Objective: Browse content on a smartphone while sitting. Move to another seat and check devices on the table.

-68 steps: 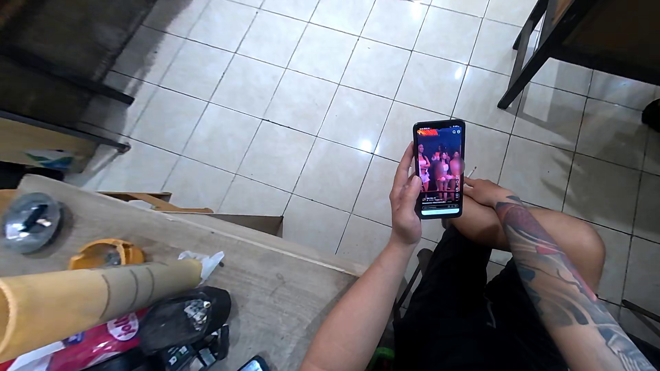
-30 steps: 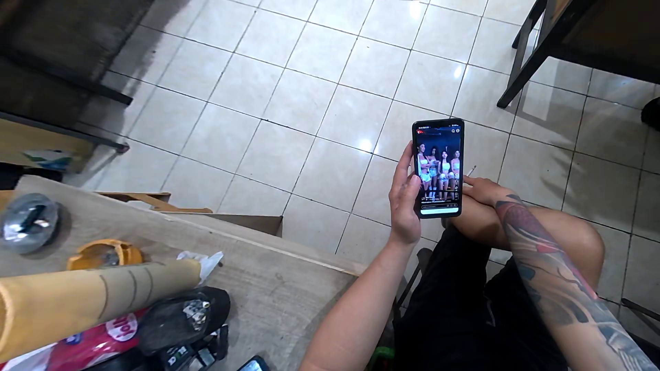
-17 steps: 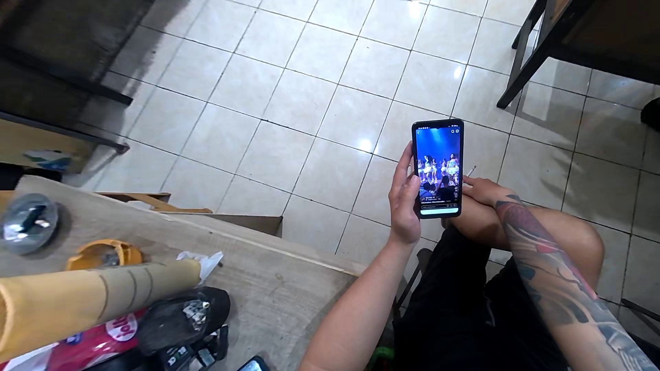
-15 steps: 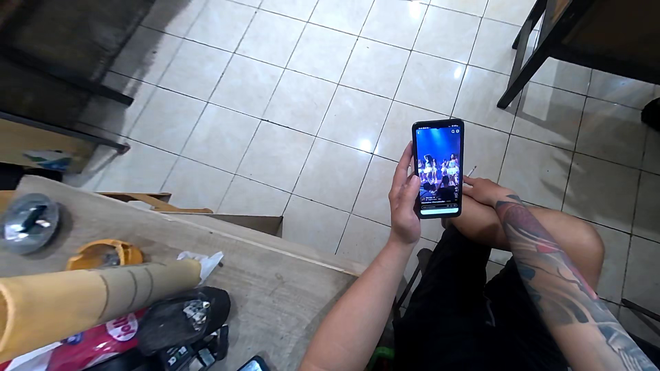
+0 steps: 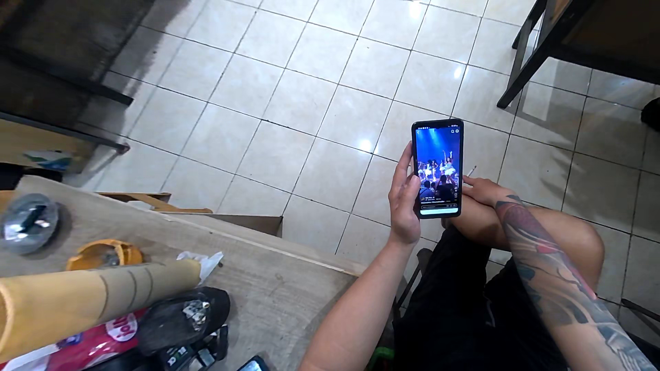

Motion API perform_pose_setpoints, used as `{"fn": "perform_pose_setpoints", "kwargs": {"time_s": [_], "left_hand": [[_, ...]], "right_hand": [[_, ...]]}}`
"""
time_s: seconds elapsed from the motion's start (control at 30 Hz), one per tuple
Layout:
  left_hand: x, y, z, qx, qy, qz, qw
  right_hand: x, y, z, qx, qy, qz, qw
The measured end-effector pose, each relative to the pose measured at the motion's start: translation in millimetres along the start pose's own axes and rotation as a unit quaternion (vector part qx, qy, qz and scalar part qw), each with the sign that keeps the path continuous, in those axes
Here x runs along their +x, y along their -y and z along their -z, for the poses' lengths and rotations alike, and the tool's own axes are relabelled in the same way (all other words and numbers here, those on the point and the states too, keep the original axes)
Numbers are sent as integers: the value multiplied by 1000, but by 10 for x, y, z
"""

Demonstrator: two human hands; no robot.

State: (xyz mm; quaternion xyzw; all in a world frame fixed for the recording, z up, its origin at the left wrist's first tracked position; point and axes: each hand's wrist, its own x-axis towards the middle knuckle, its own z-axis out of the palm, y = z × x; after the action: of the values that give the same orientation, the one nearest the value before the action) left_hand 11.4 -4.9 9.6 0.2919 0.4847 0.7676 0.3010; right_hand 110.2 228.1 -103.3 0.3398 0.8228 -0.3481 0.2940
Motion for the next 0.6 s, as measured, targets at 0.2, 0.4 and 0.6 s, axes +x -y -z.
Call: {"fn": "perform_pose_setpoints", "kwargs": {"time_s": [0.2,0.4,0.6], "left_hand": [[3,-6,-6,6,-2,-5,1000],[5,-2,-5,-5,0,-6,1000],[-4,-26,-20,-1,-2,-2,1000]], "right_hand": [[20,-26,-10,1,-1,15,1000],[29,-26,-8,-1,2,10,1000],[35,-29,-13,-7,3,8,1000]]}}
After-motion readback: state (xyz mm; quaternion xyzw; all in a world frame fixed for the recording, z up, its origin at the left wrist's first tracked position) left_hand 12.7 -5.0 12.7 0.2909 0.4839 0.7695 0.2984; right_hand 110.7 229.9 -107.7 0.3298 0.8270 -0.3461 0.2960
